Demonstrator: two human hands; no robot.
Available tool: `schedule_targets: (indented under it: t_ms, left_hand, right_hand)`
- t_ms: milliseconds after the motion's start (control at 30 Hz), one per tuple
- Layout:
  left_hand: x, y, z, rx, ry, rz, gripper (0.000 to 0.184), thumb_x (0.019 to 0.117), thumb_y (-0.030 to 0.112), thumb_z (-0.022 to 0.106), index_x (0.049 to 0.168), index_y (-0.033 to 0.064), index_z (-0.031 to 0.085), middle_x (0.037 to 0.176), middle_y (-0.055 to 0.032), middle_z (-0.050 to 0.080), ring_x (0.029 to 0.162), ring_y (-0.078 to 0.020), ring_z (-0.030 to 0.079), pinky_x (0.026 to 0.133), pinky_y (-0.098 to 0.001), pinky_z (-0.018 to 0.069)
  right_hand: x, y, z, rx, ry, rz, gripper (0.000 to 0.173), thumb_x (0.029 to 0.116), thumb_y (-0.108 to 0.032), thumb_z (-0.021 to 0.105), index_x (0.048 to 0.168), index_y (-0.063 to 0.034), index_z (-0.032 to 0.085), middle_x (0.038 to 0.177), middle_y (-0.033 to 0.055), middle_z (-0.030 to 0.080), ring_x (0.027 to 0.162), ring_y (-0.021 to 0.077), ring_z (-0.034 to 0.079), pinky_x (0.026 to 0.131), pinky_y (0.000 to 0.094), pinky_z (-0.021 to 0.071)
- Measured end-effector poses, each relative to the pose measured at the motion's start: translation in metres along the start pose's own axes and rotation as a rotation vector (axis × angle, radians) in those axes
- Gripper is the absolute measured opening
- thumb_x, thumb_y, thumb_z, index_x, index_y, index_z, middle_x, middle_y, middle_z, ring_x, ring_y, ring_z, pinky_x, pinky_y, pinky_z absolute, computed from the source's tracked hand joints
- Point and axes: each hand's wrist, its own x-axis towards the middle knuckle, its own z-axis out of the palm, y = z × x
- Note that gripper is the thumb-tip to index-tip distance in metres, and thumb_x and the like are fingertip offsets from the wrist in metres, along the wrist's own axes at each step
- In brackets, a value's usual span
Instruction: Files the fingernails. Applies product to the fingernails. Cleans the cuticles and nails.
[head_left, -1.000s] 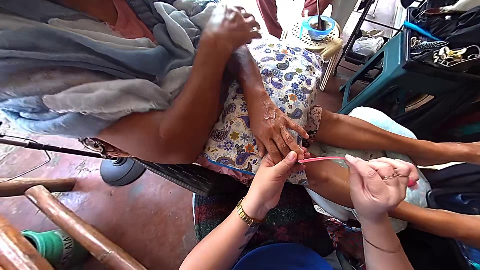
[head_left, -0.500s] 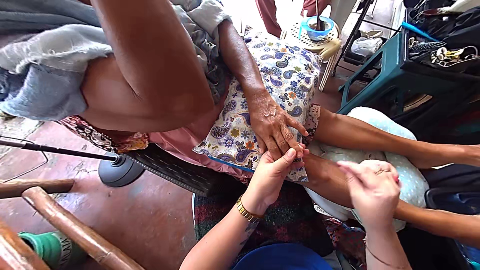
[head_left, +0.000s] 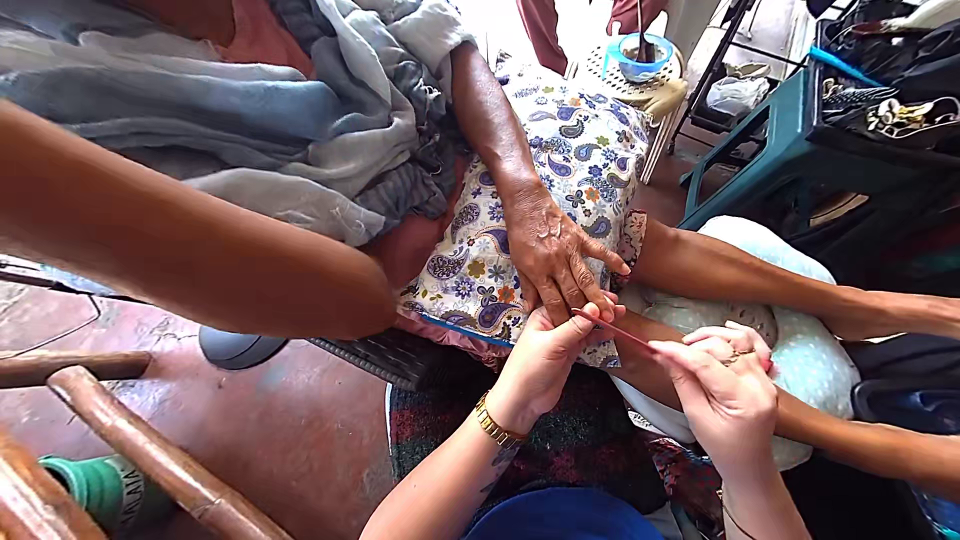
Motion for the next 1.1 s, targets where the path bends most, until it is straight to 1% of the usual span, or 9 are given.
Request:
schedule_targets:
  t_ms: [100, 233, 400, 567, 667, 833, 933, 1000, 1100]
  left_hand:
    - [-0.001, 0.0, 0.001, 0.001, 0.0, -0.008, 0.016, 0.1009, -0.003, 0.05, 0.107, -0.0033, 0.065, 0.106, -0.0159, 0.073, 0.102, -0.024, 0.073, 0.093, -0.0379, 0.0586]
    - [0.0, 0.001, -0.001, -0.003, 0.001, 0.004, 0.015, 0.1005, -0.002, 0.052, 0.106, -0.0023, 0.065, 0.104, -0.0138, 0.074, 0.1, -0.0223, 0.073, 0.093, -0.0375, 0.059]
    - [0.001, 0.004, -0.002, -0.011, -0.01, -0.004, 0.016, 0.1019, -0.002, 0.05, 0.107, -0.0024, 0.065, 0.105, -0.0143, 0.073, 0.102, -0.0227, 0.072, 0.093, -0.0376, 0.0586]
    - [0.001, 0.003, -0.003, -0.015, -0.029, 0.006, 0.017, 0.1011, 0.0, 0.049, 0.105, -0.0013, 0.066, 0.106, -0.0135, 0.073, 0.103, -0.0221, 0.071, 0.094, -0.0375, 0.0576]
    - [0.0, 0.004, -0.004, -0.027, -0.023, -0.006, 0.017, 0.1019, -0.001, 0.051, 0.109, -0.0034, 0.065, 0.105, -0.0144, 0.073, 0.1, -0.0215, 0.072, 0.093, -0.0364, 0.0586]
    - [0.0, 0.006, -0.007, -0.041, -0.043, -0.004, 0.017, 0.1011, -0.002, 0.051, 0.108, -0.003, 0.066, 0.107, -0.0148, 0.073, 0.102, -0.0219, 0.072, 0.095, -0.0367, 0.0578]
    - [-0.001, 0.005, -0.008, -0.041, -0.053, -0.005, 0.018, 0.1014, -0.001, 0.049, 0.105, -0.0019, 0.067, 0.106, -0.0144, 0.074, 0.102, -0.0219, 0.072, 0.095, -0.0371, 0.0575]
    - [-0.001, 0.005, -0.008, -0.038, -0.065, -0.003, 0.018, 0.102, 0.0, 0.049, 0.101, 0.0001, 0.066, 0.101, -0.0137, 0.075, 0.099, -0.0212, 0.073, 0.094, -0.0366, 0.0578]
    - [-0.001, 0.005, -0.007, -0.051, -0.061, -0.014, 0.019, 0.1019, 0.0, 0.05, 0.095, 0.0018, 0.067, 0.092, -0.0102, 0.074, 0.091, -0.0187, 0.073, 0.091, -0.0355, 0.0588]
  right_hand:
    - [0.005, 0.015, -0.005, -0.086, 0.051, 0.068, 0.015, 0.095, -0.021, 0.071, 0.093, -0.0107, 0.082, 0.079, 0.0078, 0.069, 0.088, 0.0202, 0.063, 0.096, 0.0402, 0.0401]
    - [0.004, 0.005, -0.004, 0.263, -0.093, 0.198, 0.013, 0.0959, -0.026, 0.07, 0.095, -0.018, 0.08, 0.094, -0.0067, 0.073, 0.101, 0.0043, 0.064, 0.1, 0.0283, 0.0465]
    - [0.003, 0.002, 0.006, 0.498, -0.139, 0.418, 0.012, 0.0922, -0.012, 0.068, 0.094, -0.0079, 0.079, 0.09, -0.0031, 0.072, 0.085, 0.0031, 0.065, 0.08, 0.0177, 0.0541]
    - [-0.001, 0.001, 0.003, 0.652, -0.342, 0.379, 0.013, 0.0929, -0.016, 0.068, 0.094, -0.0117, 0.08, 0.091, -0.0037, 0.073, 0.086, 0.0042, 0.066, 0.08, 0.0203, 0.0548]
    - [0.001, 0.0, 0.004, 0.681, -0.265, 0.431, 0.012, 0.0926, -0.012, 0.068, 0.094, -0.0084, 0.08, 0.09, -0.0025, 0.071, 0.079, 0.0032, 0.065, 0.072, 0.0169, 0.0549]
    - [0.001, -0.003, 0.003, 0.643, -0.282, 0.444, 0.012, 0.0921, -0.013, 0.069, 0.093, -0.0086, 0.08, 0.089, -0.002, 0.072, 0.079, 0.0034, 0.065, 0.072, 0.0168, 0.055]
    - [-0.002, -0.003, 0.004, 0.559, -0.288, 0.384, 0.011, 0.0904, -0.017, 0.071, 0.091, -0.012, 0.081, 0.089, -0.0038, 0.074, 0.084, 0.0046, 0.066, 0.078, 0.0194, 0.0541]
    - [-0.001, -0.008, 0.003, 0.595, -0.223, 0.314, 0.01, 0.0917, -0.018, 0.073, 0.093, -0.0125, 0.08, 0.091, -0.0037, 0.073, 0.084, 0.0045, 0.067, 0.076, 0.0186, 0.0569]
    - [-0.001, -0.021, 0.006, 0.363, 0.004, 0.14, 0.009, 0.0937, -0.019, 0.071, 0.095, -0.0126, 0.077, 0.09, -0.0041, 0.071, 0.089, 0.0034, 0.064, 0.082, 0.0186, 0.0508]
